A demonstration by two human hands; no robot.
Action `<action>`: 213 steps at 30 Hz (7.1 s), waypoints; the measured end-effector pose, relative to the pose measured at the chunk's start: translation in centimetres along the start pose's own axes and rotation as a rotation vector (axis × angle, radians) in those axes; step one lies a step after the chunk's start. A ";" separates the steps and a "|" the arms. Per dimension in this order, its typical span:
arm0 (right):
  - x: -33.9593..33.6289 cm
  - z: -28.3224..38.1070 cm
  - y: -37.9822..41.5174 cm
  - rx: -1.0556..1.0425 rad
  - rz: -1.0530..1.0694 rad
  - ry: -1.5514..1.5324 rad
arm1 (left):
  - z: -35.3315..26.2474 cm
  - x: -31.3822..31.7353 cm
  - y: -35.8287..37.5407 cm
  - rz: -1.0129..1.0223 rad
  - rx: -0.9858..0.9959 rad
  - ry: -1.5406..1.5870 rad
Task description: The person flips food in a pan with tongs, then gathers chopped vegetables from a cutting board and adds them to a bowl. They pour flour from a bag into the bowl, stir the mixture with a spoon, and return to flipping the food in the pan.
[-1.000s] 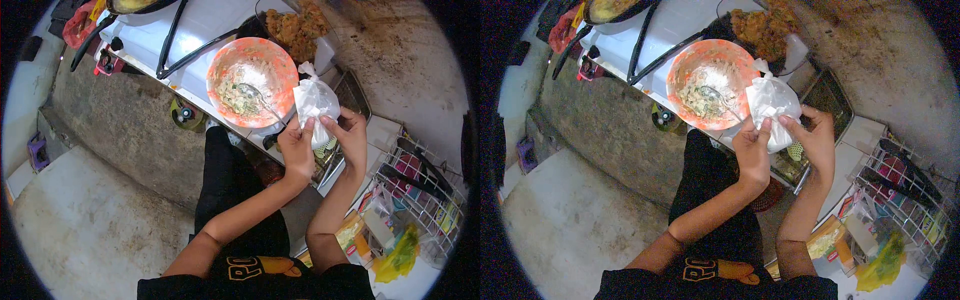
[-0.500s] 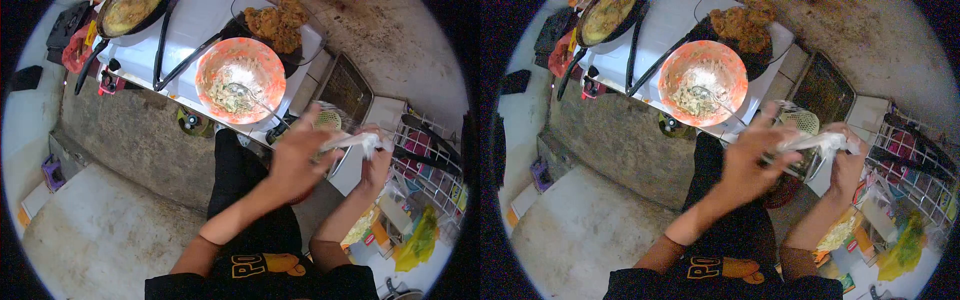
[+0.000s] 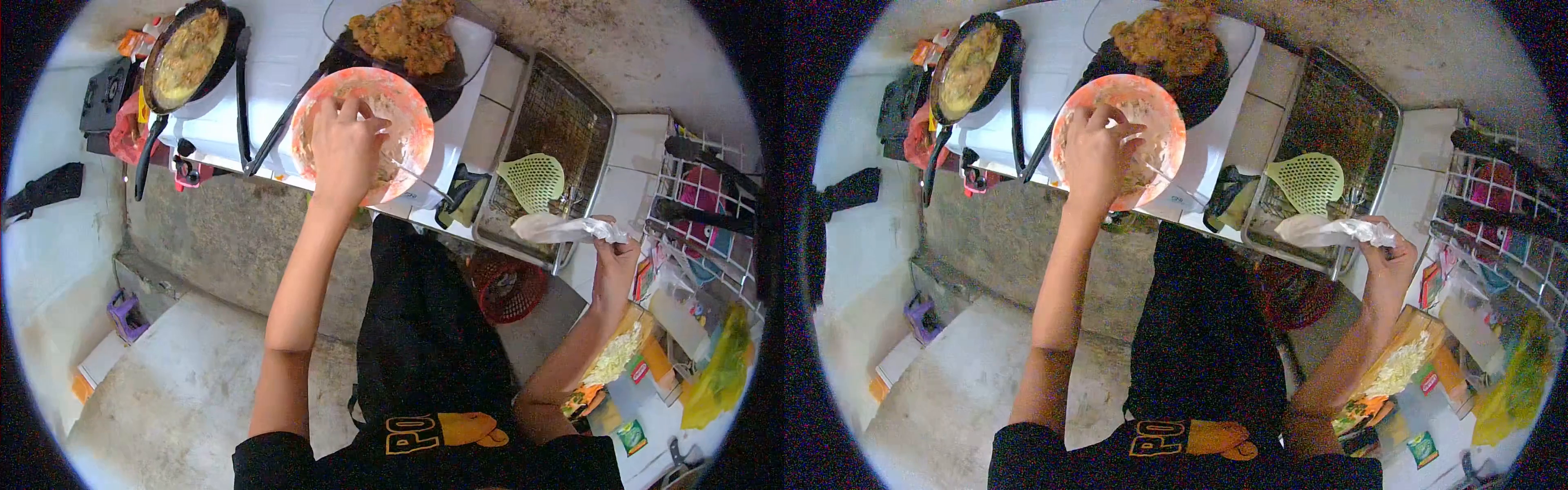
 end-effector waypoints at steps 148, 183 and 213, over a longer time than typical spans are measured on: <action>-36.6 -5.1 42.7 0.009 -1.100 0.626 | -37.2 -15.1 40.1 1.542 0.069 1.174; -23.0 -5.6 83.6 0.294 -1.850 0.075 | -52.1 -8.0 78.6 0.686 2.051 0.478; -31.6 -0.3 72.7 -0.202 -1.490 0.685 | -52.4 -10.0 77.5 2.629 0.328 0.816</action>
Point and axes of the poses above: each hand's wrist, its own y-axis away from the middle knuckle, its own x-axis out of the palm, z = x × y, the point moved 4 cm from there along -y, towards the middle knuckle, and after that the axes turned 13 degrees about -x, right-handed, at the moved point
